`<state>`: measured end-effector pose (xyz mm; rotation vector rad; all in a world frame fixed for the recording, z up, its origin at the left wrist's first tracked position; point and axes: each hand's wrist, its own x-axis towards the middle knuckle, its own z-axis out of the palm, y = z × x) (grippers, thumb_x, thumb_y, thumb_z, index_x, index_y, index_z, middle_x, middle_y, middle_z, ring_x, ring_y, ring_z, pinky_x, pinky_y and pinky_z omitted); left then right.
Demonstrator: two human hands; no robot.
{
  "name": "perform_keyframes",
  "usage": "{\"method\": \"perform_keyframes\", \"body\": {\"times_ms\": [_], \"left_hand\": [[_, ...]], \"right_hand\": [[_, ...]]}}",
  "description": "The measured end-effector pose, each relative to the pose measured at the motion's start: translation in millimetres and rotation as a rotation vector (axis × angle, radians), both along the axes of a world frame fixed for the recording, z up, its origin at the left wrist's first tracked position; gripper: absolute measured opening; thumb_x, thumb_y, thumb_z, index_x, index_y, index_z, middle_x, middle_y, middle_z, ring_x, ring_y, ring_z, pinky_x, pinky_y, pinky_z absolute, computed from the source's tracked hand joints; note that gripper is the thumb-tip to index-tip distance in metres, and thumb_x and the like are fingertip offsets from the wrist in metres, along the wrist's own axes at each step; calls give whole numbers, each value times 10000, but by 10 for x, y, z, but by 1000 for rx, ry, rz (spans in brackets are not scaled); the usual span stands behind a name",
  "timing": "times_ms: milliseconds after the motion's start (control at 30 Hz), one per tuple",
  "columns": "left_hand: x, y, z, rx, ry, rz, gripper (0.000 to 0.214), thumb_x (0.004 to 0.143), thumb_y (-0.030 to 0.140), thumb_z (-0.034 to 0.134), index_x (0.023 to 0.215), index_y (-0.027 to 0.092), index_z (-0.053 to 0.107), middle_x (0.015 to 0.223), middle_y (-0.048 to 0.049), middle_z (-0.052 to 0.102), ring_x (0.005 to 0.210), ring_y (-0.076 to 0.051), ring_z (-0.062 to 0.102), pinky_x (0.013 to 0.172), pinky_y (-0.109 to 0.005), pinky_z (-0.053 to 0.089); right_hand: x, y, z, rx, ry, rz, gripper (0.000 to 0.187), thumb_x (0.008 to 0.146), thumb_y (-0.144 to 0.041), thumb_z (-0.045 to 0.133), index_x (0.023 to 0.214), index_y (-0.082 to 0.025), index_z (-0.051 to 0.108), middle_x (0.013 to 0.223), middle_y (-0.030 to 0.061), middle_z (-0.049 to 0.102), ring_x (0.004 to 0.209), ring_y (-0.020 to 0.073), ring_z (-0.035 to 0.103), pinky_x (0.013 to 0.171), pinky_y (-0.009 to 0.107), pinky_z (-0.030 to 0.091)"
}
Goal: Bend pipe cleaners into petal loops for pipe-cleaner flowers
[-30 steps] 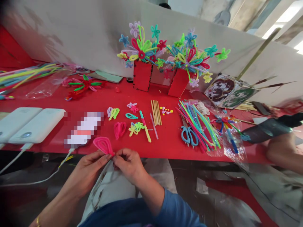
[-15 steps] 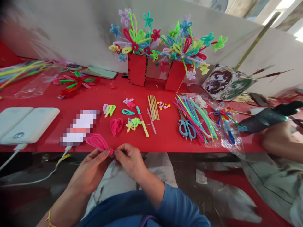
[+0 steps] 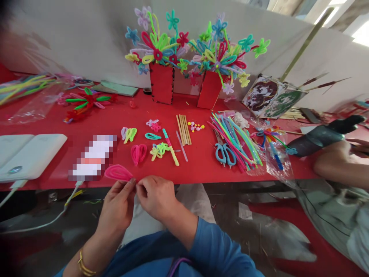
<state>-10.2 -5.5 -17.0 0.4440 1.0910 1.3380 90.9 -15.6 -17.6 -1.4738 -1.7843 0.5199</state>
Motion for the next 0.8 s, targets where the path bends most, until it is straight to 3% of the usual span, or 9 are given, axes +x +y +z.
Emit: {"method": "perform_keyframes", "body": {"times_ms": [67, 133, 267, 367, 433, 533, 700, 800], "left_hand": [[-32, 0, -11, -10, 1, -74, 183, 555, 236, 777, 596, 179, 609, 541, 61, 625, 548, -91, 560, 562, -198, 434], [-68, 1, 8, -31, -12, -178, 174, 546, 232, 786, 617, 162, 642, 568, 25, 649, 590, -126, 588, 585, -233, 449], [-103, -2, 83, -69, -58, -331, 217, 492, 233, 813, 632, 130, 682, 586, -25, 671, 629, -170, 610, 631, -288, 474], [-84, -10, 98, -76, -91, -324, 227, 473, 258, 819, 605, 143, 676, 586, -11, 671, 599, -142, 594, 632, -274, 479], [-58, -14, 81, -80, -113, -286, 226, 479, 270, 815, 609, 161, 666, 590, 12, 668, 577, -117, 583, 611, -251, 476], [-24, -12, 54, -81, -141, -214, 226, 487, 276, 812, 608, 190, 642, 612, 39, 676, 574, -103, 592, 600, -237, 481], [-9, 4, 81, -57, -141, -131, 234, 492, 268, 812, 626, 190, 636, 640, 39, 689, 600, -108, 619, 620, -234, 494], [2, 9, 99, -36, -114, -104, 235, 482, 257, 816, 623, 185, 642, 627, 39, 684, 582, -99, 615, 596, -214, 489]], "right_hand": [[72, 34, 47, -19, 13, 2, 165, 799, -218, 450, 701, -188, 579, 666, 35, 602, 619, 138, 525, 594, 239, 369], [147, 75, 96, -132, 151, 40, 140, 784, -224, 460, 693, -188, 561, 634, 8, 565, 588, 119, 493, 568, 225, 358], [223, 128, 129, -516, 731, 203, 141, 721, -296, 514, 641, -182, 498, 543, -51, 460, 457, 68, 398, 450, 183, 317], [164, 118, 87, -673, 1039, 207, 200, 665, -344, 577, 625, -179, 471, 490, -77, 420, 393, 46, 349, 393, 168, 267], [92, 100, 47, -647, 1126, 137, 233, 661, -374, 601, 647, -182, 470, 474, -87, 409, 379, 43, 339, 382, 165, 259], [5, 75, 3, -479, 1086, 22, 225, 701, -393, 589, 707, -188, 495, 503, -79, 426, 404, 54, 366, 405, 173, 311], [8, 29, 10, -91, 608, 18, 140, 797, -286, 504, 740, -188, 586, 706, 20, 560, 665, 122, 524, 639, 242, 433], [25, 15, 33, -55, 514, 59, 150, 790, -309, 519, 743, -187, 592, 734, 29, 558, 660, 125, 513, 624, 242, 421]]}}
